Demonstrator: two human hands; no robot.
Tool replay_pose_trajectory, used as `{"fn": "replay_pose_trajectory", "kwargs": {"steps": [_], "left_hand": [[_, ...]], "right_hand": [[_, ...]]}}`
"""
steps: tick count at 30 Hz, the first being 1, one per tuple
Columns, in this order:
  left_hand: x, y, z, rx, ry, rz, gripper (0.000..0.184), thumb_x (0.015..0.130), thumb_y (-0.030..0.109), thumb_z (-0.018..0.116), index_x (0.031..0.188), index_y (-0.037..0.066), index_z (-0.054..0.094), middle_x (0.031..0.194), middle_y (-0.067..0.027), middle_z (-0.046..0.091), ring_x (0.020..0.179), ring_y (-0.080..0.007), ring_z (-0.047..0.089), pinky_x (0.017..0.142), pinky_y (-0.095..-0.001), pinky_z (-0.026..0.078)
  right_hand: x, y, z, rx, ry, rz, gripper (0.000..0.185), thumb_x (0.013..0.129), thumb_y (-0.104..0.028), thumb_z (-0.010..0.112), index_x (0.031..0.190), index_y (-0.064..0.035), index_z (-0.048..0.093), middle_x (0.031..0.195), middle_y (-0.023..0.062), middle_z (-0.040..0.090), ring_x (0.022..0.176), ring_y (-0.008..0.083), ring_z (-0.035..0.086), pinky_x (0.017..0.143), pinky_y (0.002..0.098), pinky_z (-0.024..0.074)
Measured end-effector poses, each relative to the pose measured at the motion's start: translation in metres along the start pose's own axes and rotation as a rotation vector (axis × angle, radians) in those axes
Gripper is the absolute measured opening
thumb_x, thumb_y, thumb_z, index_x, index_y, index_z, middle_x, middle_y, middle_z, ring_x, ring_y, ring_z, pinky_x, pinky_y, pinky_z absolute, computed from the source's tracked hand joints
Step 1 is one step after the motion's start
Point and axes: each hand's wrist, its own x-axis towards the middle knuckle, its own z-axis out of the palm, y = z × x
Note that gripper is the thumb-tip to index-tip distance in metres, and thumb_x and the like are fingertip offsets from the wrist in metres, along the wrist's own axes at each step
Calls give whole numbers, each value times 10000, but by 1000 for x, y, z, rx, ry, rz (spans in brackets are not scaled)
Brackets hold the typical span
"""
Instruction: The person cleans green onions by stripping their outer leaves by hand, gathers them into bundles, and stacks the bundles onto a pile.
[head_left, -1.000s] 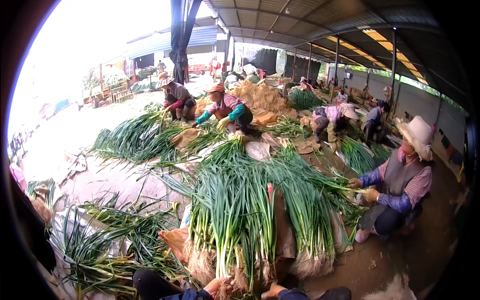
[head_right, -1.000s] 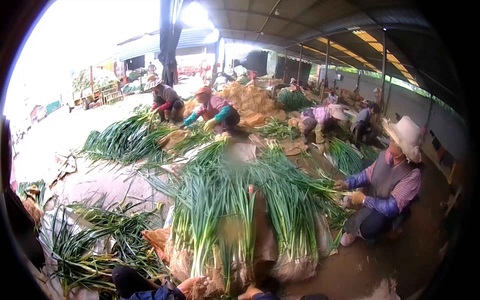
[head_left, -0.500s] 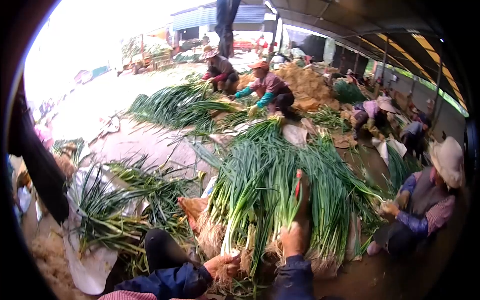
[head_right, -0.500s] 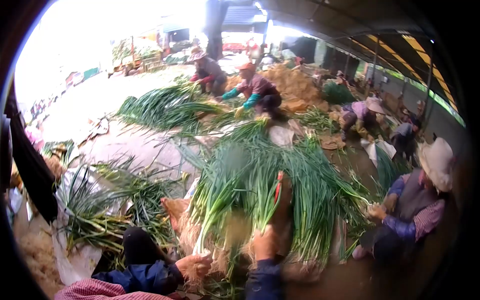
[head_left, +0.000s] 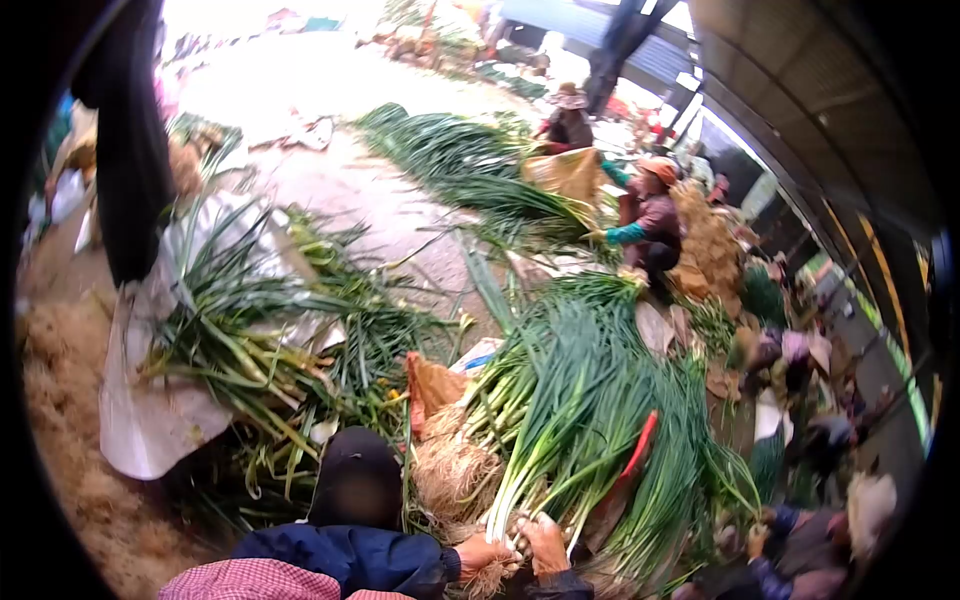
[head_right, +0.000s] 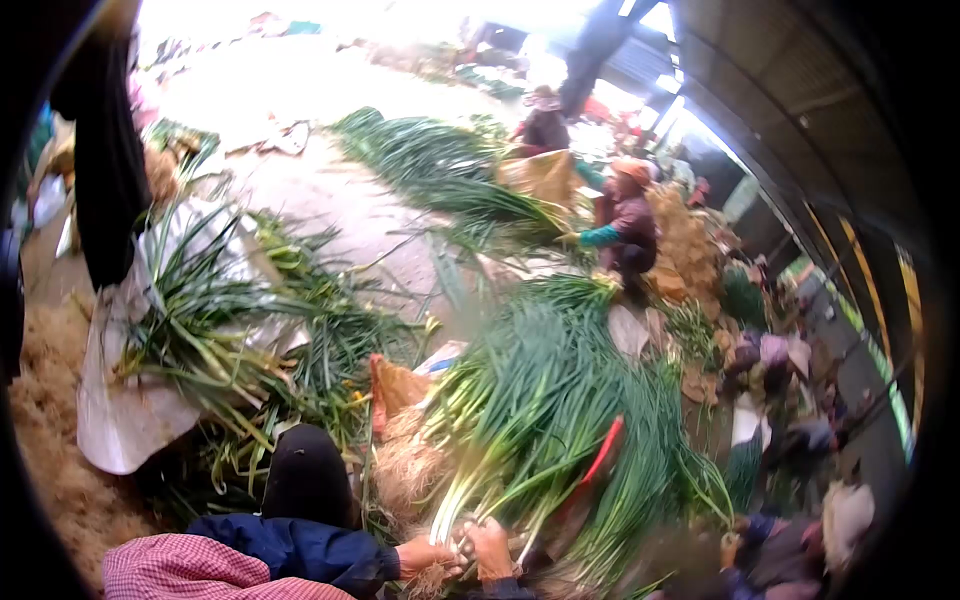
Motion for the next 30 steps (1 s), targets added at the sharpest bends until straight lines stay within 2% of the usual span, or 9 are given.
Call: {"fn": "replay_pose_trajectory", "kwargs": {"steps": [7, 10, 13, 17, 19, 22, 25, 27, 30], "left_hand": [[-17, -1, -9, -133, 47, -101, 179, 768, 33, 606, 932, -17, 552, 739, -103, 616, 660, -184, 620, 528, -283, 516], [-6, -7, -19, -87, 59, 119, 186, 750, 45, 602, 930, 0, 610, 748, -77, 617, 603, -138, 562, 547, -255, 456], [4, -11, -27, -10, 213, 157, 216, 749, 83, 610, 946, -7, 603, 749, -72, 609, 605, -133, 543, 548, -256, 446], [-8, 6, -28, -137, 159, 128, 140, 759, 122, 614, 858, 26, 589, 752, -34, 580, 656, -115, 507, 578, -252, 419], [-4, 6, -30, -268, 161, 143, 161, 770, 144, 633, 870, 34, 569, 745, -16, 561, 654, -105, 498, 565, -253, 415], [-19, 22, -23, -184, 168, 181, 168, 793, 121, 597, 941, 75, 531, 739, 2, 506, 625, -102, 472, 507, -252, 409], [-33, 25, -23, -177, 6, 136, 155, 819, 196, 574, 944, 109, 541, 751, 17, 516, 602, -89, 480, 474, -230, 381], [-24, 6, -37, -330, -140, -74, 132, 846, 154, 519, 971, 120, 539, 714, 21, 542, 550, -81, 467, 440, -232, 366], [-59, 43, -6, -360, -53, -186, 181, 839, 113, 508, 1016, 79, 491, 557, 46, 391, 426, -55, 353, 371, -201, 310]], "right_hand": [[12, 29, 5, -315, 302, -234, 123, 834, -118, 510, 859, -6, 555, 658, 16, 535, 506, 64, 480, 431, 196, 382], [18, 34, 5, -1011, -110, -630, 216, 854, -203, 485, 832, -5, 568, 719, 130, 595, 565, 256, 553, 551, 359, 435], [-10, 10, 48, -1229, 129, -150, 224, 793, -186, 522, 906, -10, 603, 875, 195, 613, 813, 351, 580, 701, 385, 454], [-33, 27, 27, -1650, 19, -348, 251, 747, -159, 593, 964, -34, 598, 925, 95, 592, 903, 252, 550, 794, 386, 418], [-74, -19, 61, -721, -22, 32, 403, 645, -185, 649, 1027, -66, 597, 972, 119, 588, 966, 295, 537, 853, 371, 405], [-71, -27, 37, -1221, -225, 200, 442, 700, -242, 695, 1098, -115, 550, 1122, 96, 548, 1038, 226, 507, 881, 392, 397], [-44, 39, -20, -1473, -58, -594, 271, 834, -255, 499, 955, -33, 596, 804, 165, 608, 765, 304, 586, 658, 399, 470], [-22, 17, 3, -57, 178, 382, 316, 925, -347, 381, 881, -80, 545, 625, 13, 494, 545, 109, 491, 447, 229, 367], [-3, 6, 17, 53, 178, -28, 268, 911, -296, 457, 973, -62, 571, 630, -25, 479, 524, 78, 428, 442, 217, 335]]}}
